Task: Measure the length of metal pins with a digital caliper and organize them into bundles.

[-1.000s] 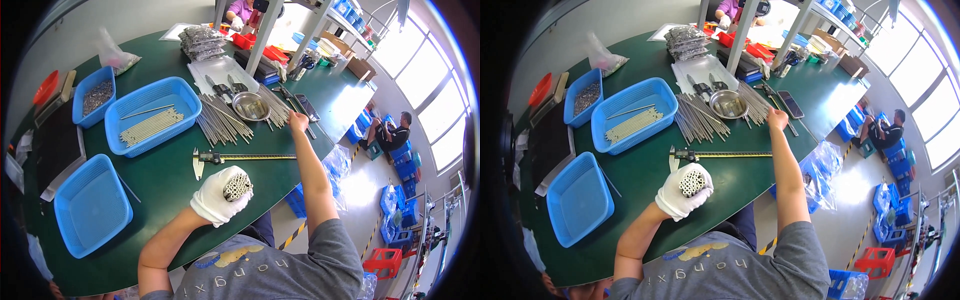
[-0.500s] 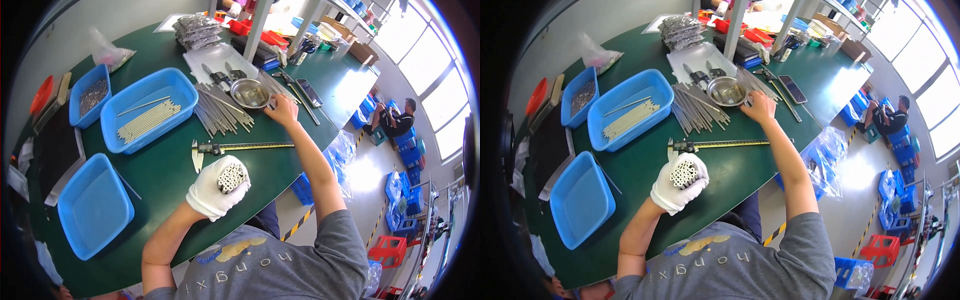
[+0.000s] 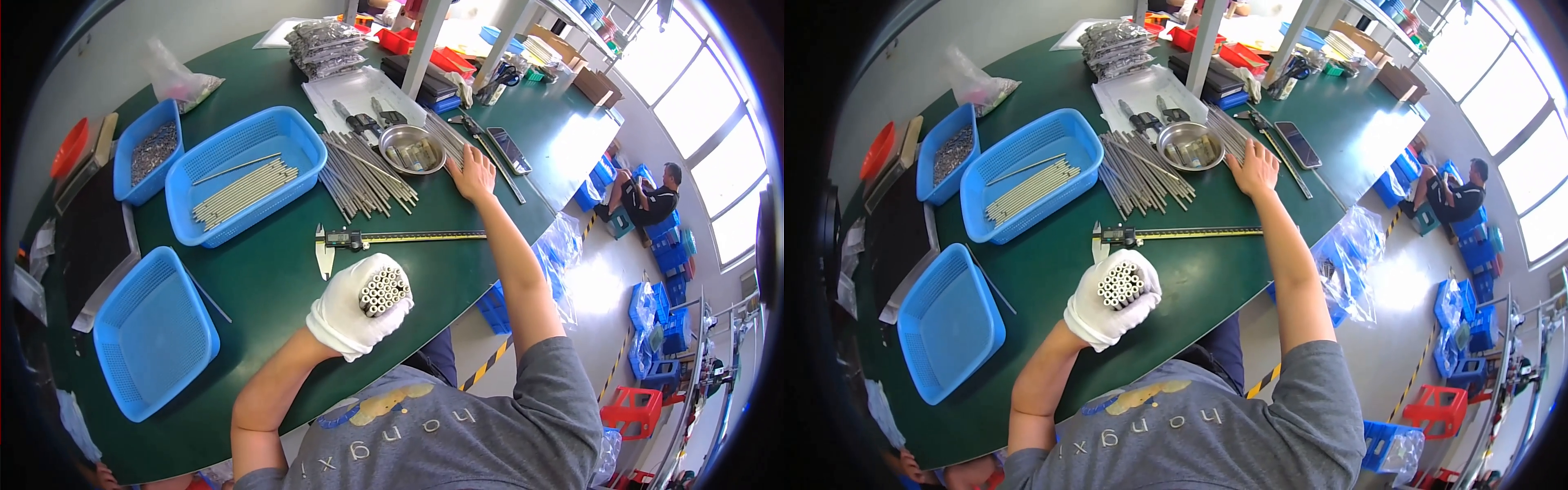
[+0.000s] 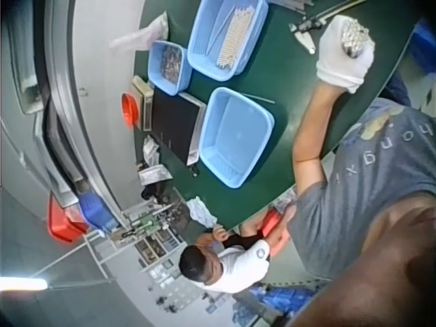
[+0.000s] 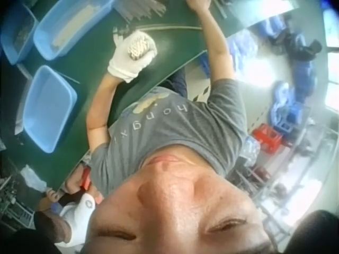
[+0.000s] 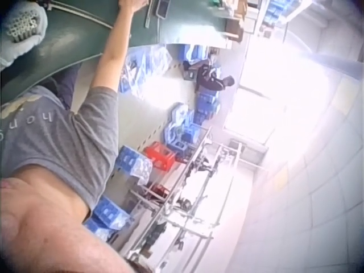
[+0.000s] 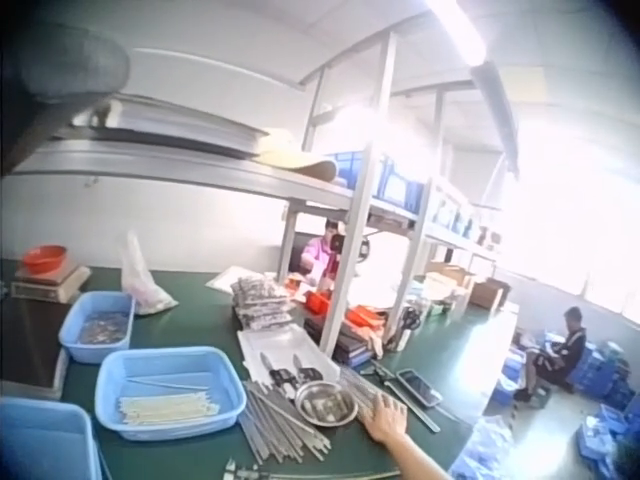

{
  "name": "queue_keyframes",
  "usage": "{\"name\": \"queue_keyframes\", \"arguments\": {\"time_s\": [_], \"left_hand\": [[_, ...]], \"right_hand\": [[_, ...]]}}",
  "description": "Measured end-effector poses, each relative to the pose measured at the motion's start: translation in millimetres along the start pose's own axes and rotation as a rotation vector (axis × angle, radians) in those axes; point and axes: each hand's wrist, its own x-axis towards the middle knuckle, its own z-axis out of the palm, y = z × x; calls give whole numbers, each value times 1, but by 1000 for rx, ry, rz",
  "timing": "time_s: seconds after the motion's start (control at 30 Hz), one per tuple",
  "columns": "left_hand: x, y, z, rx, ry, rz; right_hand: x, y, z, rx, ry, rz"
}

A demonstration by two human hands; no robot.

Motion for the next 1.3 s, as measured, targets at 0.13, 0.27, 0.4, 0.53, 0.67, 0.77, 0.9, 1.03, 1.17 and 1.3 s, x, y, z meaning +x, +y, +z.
{"name": "queue_keyframes", "arguments": {"time_s": [0.13, 0.27, 0.4, 0.53, 0.67, 0.77, 0.9, 1.03, 1.17, 1.3], "left_hand": [[0, -2, 0, -13, 17, 14], [-3, -5, -3, 27, 23, -6], [-2, -4, -3, 5, -5, -7], [0, -10, -2, 36, -17, 45], [-2, -11, 0, -12, -14, 76], [-2, -14, 4, -30, 0, 74], [-6, -4, 3, 133, 43, 80], [-8, -3, 5, 209, 58, 78], [-8, -5, 6, 216, 63, 65], [-4, -9, 4, 206, 50, 151]], "right_hand": [[6, -1, -18, 110, -134, 42], [13, -2, -16, -46, -168, 59], [18, 7, -17, 76, -304, 154], [15, 16, -22, 57, -234, 59], [0, 24, -25, 20, -142, -54], [-22, 21, -39, 119, 34, -169], [-74, -33, -100, 497, 270, -509], [-122, -85, -171, 741, 243, -796], [-145, -115, -201, 823, 117, -1008], [-151, -122, -201, 803, 128, -967]]}}
